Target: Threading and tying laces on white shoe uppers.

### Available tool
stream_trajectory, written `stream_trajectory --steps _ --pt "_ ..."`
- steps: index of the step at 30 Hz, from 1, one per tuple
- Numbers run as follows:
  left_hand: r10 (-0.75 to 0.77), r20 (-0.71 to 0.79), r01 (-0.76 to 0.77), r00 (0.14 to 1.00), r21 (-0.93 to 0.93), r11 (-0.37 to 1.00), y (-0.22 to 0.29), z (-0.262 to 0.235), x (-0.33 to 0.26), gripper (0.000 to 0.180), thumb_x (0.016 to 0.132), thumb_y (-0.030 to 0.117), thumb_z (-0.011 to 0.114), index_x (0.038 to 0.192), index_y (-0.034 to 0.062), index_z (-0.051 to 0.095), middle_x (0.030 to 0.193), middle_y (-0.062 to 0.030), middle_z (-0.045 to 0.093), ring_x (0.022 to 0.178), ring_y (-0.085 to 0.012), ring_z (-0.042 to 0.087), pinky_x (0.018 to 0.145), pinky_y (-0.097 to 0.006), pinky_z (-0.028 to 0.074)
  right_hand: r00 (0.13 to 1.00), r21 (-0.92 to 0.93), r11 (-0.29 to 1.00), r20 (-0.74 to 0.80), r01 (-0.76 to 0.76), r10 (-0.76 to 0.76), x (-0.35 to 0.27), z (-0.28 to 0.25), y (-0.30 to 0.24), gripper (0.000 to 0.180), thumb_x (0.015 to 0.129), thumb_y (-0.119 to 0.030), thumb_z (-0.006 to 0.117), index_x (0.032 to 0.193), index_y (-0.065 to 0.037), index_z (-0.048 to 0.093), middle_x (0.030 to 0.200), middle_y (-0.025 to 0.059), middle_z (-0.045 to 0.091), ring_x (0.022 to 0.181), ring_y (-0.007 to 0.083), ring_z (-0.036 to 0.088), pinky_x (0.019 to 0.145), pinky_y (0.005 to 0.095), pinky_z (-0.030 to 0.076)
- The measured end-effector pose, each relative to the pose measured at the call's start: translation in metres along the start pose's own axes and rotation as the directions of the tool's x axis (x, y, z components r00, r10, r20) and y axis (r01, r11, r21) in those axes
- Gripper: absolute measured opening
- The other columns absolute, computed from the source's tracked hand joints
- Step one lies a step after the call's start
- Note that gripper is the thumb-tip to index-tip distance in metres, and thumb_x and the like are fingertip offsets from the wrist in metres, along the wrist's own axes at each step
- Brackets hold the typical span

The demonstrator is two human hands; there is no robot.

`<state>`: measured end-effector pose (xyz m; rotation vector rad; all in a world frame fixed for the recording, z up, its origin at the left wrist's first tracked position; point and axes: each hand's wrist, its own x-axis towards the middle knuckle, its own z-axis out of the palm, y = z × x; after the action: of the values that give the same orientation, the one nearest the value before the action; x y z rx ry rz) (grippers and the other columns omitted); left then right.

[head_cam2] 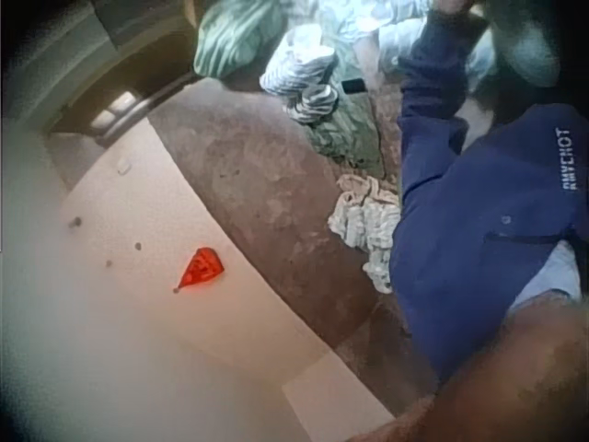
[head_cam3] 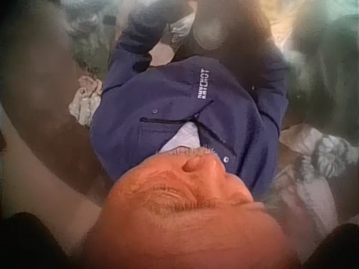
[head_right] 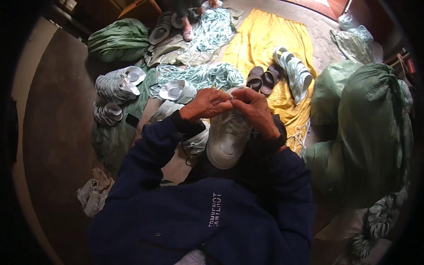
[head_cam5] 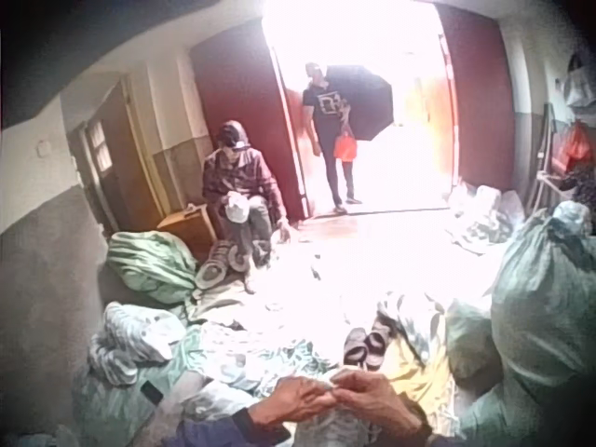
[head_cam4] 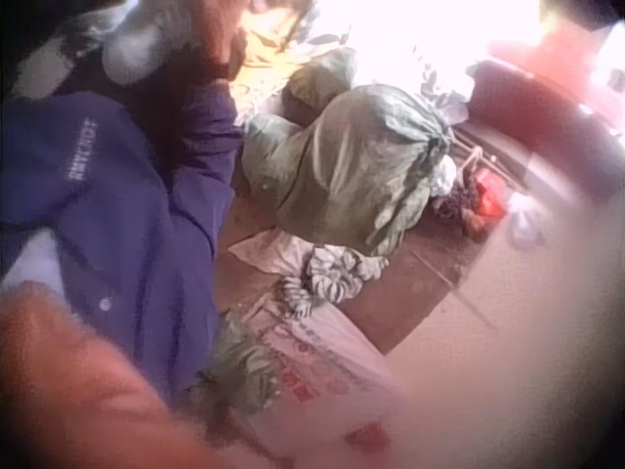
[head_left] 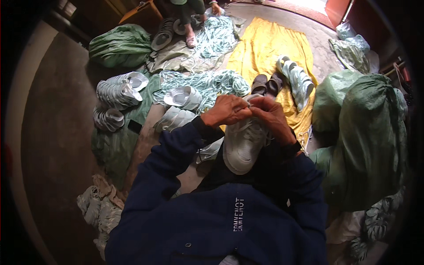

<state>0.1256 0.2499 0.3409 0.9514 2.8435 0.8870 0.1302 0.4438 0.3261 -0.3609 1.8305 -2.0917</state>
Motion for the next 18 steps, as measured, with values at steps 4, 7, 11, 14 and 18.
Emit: stream_trajectory --steps 4,7,11,14,18 --pt "-0.065 0.018 0.064 0.998 0.053 0.997 0.006 0.003 -0.001 0.032 0.082 0.041 0.055 0.074 0.0102 0.061 0.066 -0.0146 0.059 0.066 -0.0359 0.061 0.056 -0.046 0.044 0.997 -0.047 0.997 -0.034 0.065 -0.067 -0.003 0.002 0.003 0.031 0.082 -0.002 0.061 0.113 0.001 0.058 0.092 0.0066 0.067 0.083 0.0098 0.061 0.076 0.0234 0.048" --pt "-0.020 0.009 0.019 1.000 0.096 0.995 0.004 -0.004 0.000 0.030 0.081 0.041 0.057 0.076 0.0118 0.061 0.067 -0.0132 0.061 0.066 -0.0351 0.061 0.056 -0.047 0.044 0.988 -0.206 0.966 -0.002 0.154 -0.157 -0.005 0.002 0.005 0.038 0.079 0.000 0.060 0.117 0.001 0.055 0.091 0.0075 0.067 0.085 0.0102 0.061 0.075 0.0242 0.049" --pt "-0.052 0.056 0.048 0.997 0.080 0.996 -0.003 -0.015 0.005 0.034 0.080 0.043 0.061 0.092 0.0111 0.059 0.076 -0.0092 0.059 0.074 -0.0298 0.060 0.064 -0.038 0.044 0.987 -0.399 0.907 -0.036 0.132 -0.159 -0.007 0.004 0.006 0.038 0.079 0.001 0.061 0.116 -0.002 0.055 0.093 0.0102 0.068 0.086 0.0144 0.065 0.076 0.0266 0.051" --pt "-0.142 0.099 0.167 0.985 -0.334 0.928 -0.007 -0.012 0.008 0.041 0.072 0.037 0.066 0.095 0.0035 0.059 0.082 -0.0128 0.055 0.079 -0.0271 0.058 0.068 -0.035 0.045 0.972 -0.473 0.854 0.022 0.217 -0.235 -0.002 0.007 0.005 0.038 0.081 -0.001 0.063 0.118 -0.004 0.054 0.086 0.0077 0.067 0.078 0.0132 0.063 0.069 0.0268 0.050" --pt "-0.005 0.062 0.034 0.998 -0.485 0.874 -0.015 -0.002 0.011 0.024 0.076 0.020 0.066 0.090 0.0038 0.055 0.075 -0.0001 0.043 0.071 -0.0093 0.042 0.061 -0.026 0.035 0.849 -0.738 0.508 0.164 0.444 -0.503 0.005 0.002 -0.002 0.024 0.081 -0.003 0.057 0.105 -0.003 0.057 0.078 0.0140 0.062 0.076 0.0317 0.060 0.067 0.0407 0.047"
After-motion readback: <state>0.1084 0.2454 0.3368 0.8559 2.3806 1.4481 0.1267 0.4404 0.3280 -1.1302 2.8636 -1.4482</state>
